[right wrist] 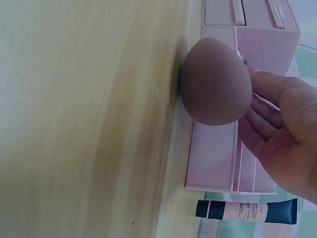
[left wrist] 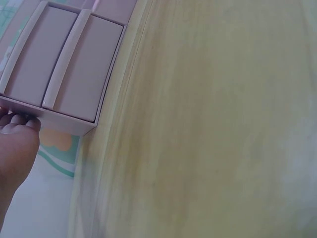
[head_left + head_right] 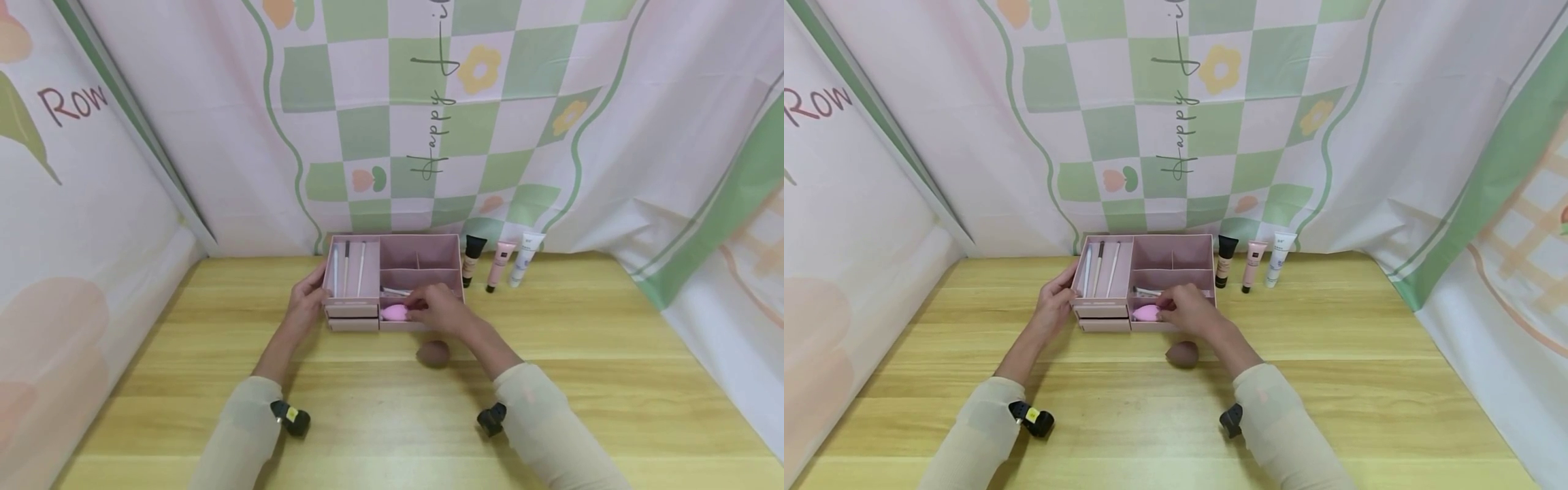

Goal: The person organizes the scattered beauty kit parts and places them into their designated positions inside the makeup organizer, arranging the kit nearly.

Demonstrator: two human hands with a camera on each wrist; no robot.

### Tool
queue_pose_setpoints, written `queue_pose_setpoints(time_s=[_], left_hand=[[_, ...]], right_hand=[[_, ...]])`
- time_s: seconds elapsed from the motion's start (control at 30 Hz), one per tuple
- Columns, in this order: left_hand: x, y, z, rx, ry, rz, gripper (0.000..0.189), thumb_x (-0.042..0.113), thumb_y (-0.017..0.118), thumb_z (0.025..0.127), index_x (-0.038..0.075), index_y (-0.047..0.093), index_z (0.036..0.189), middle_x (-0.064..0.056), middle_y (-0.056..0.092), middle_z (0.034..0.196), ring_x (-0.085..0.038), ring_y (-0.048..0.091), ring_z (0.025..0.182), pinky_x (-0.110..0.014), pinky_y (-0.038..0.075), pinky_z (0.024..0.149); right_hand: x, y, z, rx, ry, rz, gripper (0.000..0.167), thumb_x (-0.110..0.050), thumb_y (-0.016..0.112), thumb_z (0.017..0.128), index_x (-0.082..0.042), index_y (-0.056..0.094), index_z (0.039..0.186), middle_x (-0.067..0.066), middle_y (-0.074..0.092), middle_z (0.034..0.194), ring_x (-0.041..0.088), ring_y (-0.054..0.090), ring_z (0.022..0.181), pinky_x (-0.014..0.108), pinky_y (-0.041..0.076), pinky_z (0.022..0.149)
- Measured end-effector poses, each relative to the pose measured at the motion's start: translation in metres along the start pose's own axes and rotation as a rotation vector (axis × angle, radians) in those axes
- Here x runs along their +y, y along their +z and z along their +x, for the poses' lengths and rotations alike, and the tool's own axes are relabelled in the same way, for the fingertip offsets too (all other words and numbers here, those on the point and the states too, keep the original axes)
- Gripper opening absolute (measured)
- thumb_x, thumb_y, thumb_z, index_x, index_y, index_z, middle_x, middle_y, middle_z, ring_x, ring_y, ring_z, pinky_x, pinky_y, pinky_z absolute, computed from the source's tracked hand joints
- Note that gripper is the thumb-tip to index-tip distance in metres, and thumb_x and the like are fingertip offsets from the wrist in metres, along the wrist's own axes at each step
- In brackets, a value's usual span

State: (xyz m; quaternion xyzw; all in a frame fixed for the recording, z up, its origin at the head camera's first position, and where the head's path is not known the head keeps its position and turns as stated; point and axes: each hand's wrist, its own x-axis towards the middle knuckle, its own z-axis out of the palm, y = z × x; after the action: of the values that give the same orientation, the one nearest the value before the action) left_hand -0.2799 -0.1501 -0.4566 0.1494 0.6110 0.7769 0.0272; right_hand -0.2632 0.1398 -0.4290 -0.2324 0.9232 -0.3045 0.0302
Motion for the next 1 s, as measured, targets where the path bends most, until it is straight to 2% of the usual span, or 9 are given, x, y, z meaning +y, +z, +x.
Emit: queue_pose_setpoints(time_s=[0.2, 0.43, 0.73, 0.87, 1.0], left_hand=[[0.000, 0.000, 0.000, 0.015, -0.013, 0.012, 0.075, -0.011, 0.044, 0.085, -0.005, 0.023, 0.157, -0.018, 0.017, 0.170, -0.035, 0.020, 0.158, -0.035, 0.027, 0.126], [-0.001, 0.000, 0.001, 0.013, -0.003, 0.007, 0.075, -0.012, 0.043, 0.085, -0.006, 0.023, 0.157, -0.020, 0.017, 0.170, -0.038, 0.019, 0.157, -0.040, 0.025, 0.128], [-0.001, 0.000, 0.001, 0.005, 0.003, -0.002, 0.074, -0.012, 0.043, 0.086, -0.006, 0.023, 0.157, -0.020, 0.016, 0.170, -0.037, 0.018, 0.158, -0.040, 0.023, 0.128], [-0.001, 0.000, 0.001, -0.001, 0.000, -0.006, 0.074, -0.010, 0.043, 0.086, -0.005, 0.022, 0.157, -0.019, 0.015, 0.171, -0.036, 0.017, 0.158, -0.042, 0.021, 0.128], [-0.001, 0.000, 0.001, -0.001, 0.004, -0.014, 0.075, -0.009, 0.044, 0.086, -0.005, 0.022, 0.158, -0.018, 0.016, 0.171, -0.035, 0.017, 0.158, -0.041, 0.021, 0.128]], right_hand=[[0.002, -0.003, -0.007, 0.038, -0.032, -0.003, 0.019, -0.013, 0.073, 0.090, -0.004, 0.077, 0.107, 0.010, 0.078, 0.099, 0.015, 0.070, 0.086, 0.027, 0.063, 0.075], [0.003, -0.007, -0.017, 0.078, -0.080, -0.016, 0.018, -0.012, 0.071, 0.092, -0.004, 0.077, 0.107, 0.008, 0.078, 0.100, 0.015, 0.070, 0.087, 0.027, 0.062, 0.076], [-0.001, -0.014, -0.033, 0.074, -0.093, -0.003, 0.021, -0.010, 0.068, 0.094, -0.003, 0.076, 0.112, 0.010, 0.078, 0.106, 0.015, 0.069, 0.090, 0.028, 0.063, 0.078], [0.000, -0.014, -0.041, 0.081, -0.100, -0.013, 0.019, -0.006, 0.067, 0.092, -0.003, 0.077, 0.108, 0.010, 0.078, 0.106, 0.016, 0.070, 0.090, 0.030, 0.063, 0.080], [0.001, -0.012, -0.050, 0.071, -0.096, -0.011, 0.018, -0.004, 0.067, 0.090, -0.003, 0.077, 0.105, 0.008, 0.078, 0.103, 0.014, 0.069, 0.089, 0.025, 0.062, 0.076]])
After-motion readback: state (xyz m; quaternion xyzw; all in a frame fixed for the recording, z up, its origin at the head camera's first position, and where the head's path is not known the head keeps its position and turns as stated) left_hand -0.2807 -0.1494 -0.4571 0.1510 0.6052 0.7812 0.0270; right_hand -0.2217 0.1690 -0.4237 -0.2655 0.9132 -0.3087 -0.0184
